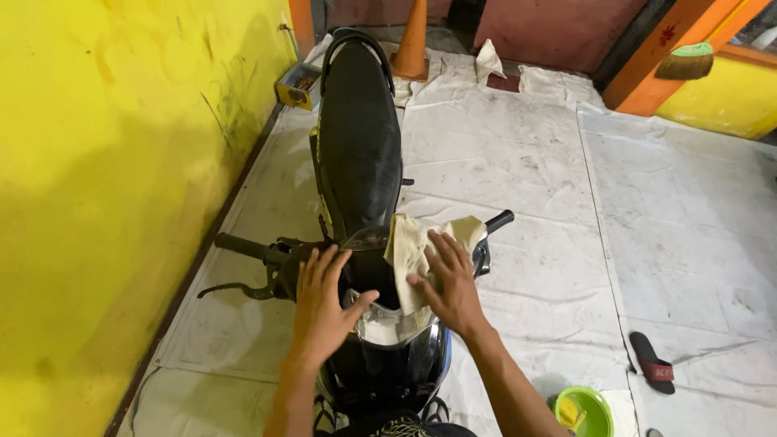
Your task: The person cleans the front headlight area of a scooter by wiping it with a cloth, alternating hands to hold the scooter steady while wiping.
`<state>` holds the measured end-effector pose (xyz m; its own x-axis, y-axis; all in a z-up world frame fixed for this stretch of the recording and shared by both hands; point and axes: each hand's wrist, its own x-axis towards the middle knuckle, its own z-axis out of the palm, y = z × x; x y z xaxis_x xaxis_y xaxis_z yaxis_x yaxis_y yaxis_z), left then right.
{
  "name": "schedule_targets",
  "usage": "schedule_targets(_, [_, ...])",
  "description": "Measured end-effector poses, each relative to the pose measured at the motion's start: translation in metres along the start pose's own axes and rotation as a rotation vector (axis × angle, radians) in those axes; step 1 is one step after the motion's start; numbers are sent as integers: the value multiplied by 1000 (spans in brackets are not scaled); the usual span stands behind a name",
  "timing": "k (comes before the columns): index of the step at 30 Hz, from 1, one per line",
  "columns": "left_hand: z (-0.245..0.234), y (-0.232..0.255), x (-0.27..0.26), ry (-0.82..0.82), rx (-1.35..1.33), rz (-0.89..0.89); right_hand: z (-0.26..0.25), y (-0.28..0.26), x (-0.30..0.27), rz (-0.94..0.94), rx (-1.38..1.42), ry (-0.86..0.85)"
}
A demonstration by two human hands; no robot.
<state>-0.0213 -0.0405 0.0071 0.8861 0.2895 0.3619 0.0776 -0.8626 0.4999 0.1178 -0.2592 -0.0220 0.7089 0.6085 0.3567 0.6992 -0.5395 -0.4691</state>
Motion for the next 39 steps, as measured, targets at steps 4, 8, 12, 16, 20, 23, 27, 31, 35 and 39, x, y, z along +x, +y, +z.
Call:
schedule_targets(4, [10,30,-18,48,-164,-121,27,-6,-22,6,-114,32])
schedule_targets(8, [32,38,-25,-89,-404,-301,16,-27,-38,-102,34,42])
schedule_targets(12, [65,6,-52,-11,-494,-272,2,-24,-50,48,401,50])
schedule_targets(16, [32,-16,-47,21,-444,-498,-7,-11,-37,62,30,89])
schedule_targets(20, [27,-9,-43,312,-383,-467,-13,-27,-30,16,33,24])
schedule_targets(23, [32,29,-35,441,-206,-224,-7,-30,-28,33,72,62])
schedule_targets(27, [53,41,-24,183,186,-115,-11,-19,-28,-5,125,52])
schedule_targets(31, [58,1,-9,113,263,-123,-11,16,-23,56,57,7])
schedule_targets(35, [50,-8,-2,102,299,-145,-29,22,0,129,114,145])
schedule_targets(39, [70,18,-25,189,248,24,4,34,21,82,-67,167])
